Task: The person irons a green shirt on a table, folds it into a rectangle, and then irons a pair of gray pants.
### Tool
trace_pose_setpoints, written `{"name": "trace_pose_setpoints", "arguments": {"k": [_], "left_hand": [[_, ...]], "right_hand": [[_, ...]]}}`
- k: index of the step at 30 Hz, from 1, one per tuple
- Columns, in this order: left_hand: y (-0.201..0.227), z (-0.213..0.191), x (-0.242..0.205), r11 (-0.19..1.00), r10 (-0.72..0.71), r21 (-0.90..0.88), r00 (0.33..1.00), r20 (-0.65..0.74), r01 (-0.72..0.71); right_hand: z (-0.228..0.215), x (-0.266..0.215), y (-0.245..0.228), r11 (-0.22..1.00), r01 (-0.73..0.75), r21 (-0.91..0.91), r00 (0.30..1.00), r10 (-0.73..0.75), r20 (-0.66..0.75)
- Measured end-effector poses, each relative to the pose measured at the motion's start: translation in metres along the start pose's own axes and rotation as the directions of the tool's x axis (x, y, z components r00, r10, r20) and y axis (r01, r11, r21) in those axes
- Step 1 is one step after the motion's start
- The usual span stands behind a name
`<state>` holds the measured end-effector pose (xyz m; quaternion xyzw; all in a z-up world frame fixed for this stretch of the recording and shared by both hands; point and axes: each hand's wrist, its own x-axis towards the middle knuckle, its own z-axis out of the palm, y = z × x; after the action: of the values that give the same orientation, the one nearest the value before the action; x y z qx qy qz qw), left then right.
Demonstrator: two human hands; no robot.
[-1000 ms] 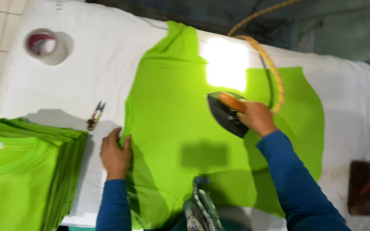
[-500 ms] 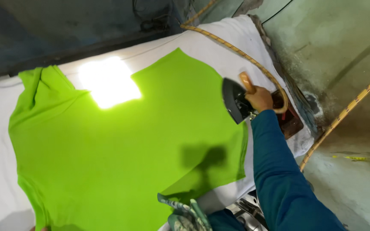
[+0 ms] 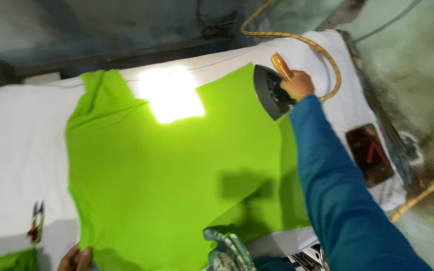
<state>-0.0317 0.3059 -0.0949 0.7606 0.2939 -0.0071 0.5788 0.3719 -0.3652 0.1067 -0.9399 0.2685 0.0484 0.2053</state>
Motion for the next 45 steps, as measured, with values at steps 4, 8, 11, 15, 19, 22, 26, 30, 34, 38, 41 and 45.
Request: {"name": "trace_pose_setpoints", "arguments": {"k": [4, 8, 11, 15, 19, 22, 26, 30, 34, 38, 41, 45], "left_hand": [[0.107, 0.027, -0.03, 0.984, -0.154, 0.076, 0.981, -0.117, 0.164], [0.148, 0.042, -0.042, 0.961, -0.213, 0.102, 0.921, -0.325, 0.259], [0.185, 0.043, -0.047, 0.928, -0.175, 0.249, 0.912, -0.37, 0.279], [0.177, 0.032, -0.042, 0.937, -0.243, 0.152, 0.899, -0.365, 0.315], [0.161, 0.027, -0.039, 0.941, -0.31, 0.044, 0.907, -0.285, 0.336], [0.153, 0.022, -0.036, 0.946, -0.315, -0.009, 0.914, -0.257, 0.324], [0.151, 0.022, -0.037, 0.955, -0.289, -0.003, 0.929, -0.231, 0.296], [0.154, 0.02, -0.04, 0.958, -0.27, 0.03, 0.937, -0.22, 0.284], [0.159, 0.02, -0.045, 0.962, -0.259, 0.023, 0.938, -0.23, 0.272], [0.16, 0.028, -0.056, 0.98, -0.171, 0.043, 0.935, -0.312, 0.193], [0.185, 0.027, -0.095, 0.974, -0.152, 0.101, 0.913, -0.379, 0.204], [0.131, 0.034, -0.15, 0.787, -0.357, 0.48, 0.92, -0.16, 0.388]], "right_hand": [[0.008, -0.048, -0.034, 0.893, 0.417, -0.167, 0.894, -0.37, 0.253], [0.038, -0.124, -0.067, 0.711, 0.677, -0.189, 0.71, -0.564, 0.422], [0.079, -0.192, -0.106, 0.459, 0.828, -0.322, 0.555, -0.594, 0.582], [0.126, -0.271, -0.167, 0.39, 0.907, -0.159, 0.409, -0.723, 0.556], [0.162, -0.333, -0.242, 0.277, 0.952, 0.13, 0.178, -0.846, 0.502], [0.185, -0.375, -0.3, 0.251, 0.959, 0.134, 0.138, -0.822, 0.553], [0.205, -0.4, -0.33, 0.305, 0.948, 0.089, 0.18, -0.748, 0.639], [0.178, -0.392, -0.271, 0.328, 0.944, 0.024, 0.222, -0.691, 0.688], [0.127, -0.367, -0.154, 0.439, 0.893, -0.103, 0.384, -0.62, 0.684], [0.089, -0.332, -0.064, 0.527, 0.806, -0.269, 0.563, -0.543, 0.623], [0.066, -0.34, -0.071, 0.683, 0.725, -0.089, 0.586, -0.544, 0.601], [0.099, -0.363, -0.091, 0.551, 0.825, -0.127, 0.515, -0.64, 0.57]]}}
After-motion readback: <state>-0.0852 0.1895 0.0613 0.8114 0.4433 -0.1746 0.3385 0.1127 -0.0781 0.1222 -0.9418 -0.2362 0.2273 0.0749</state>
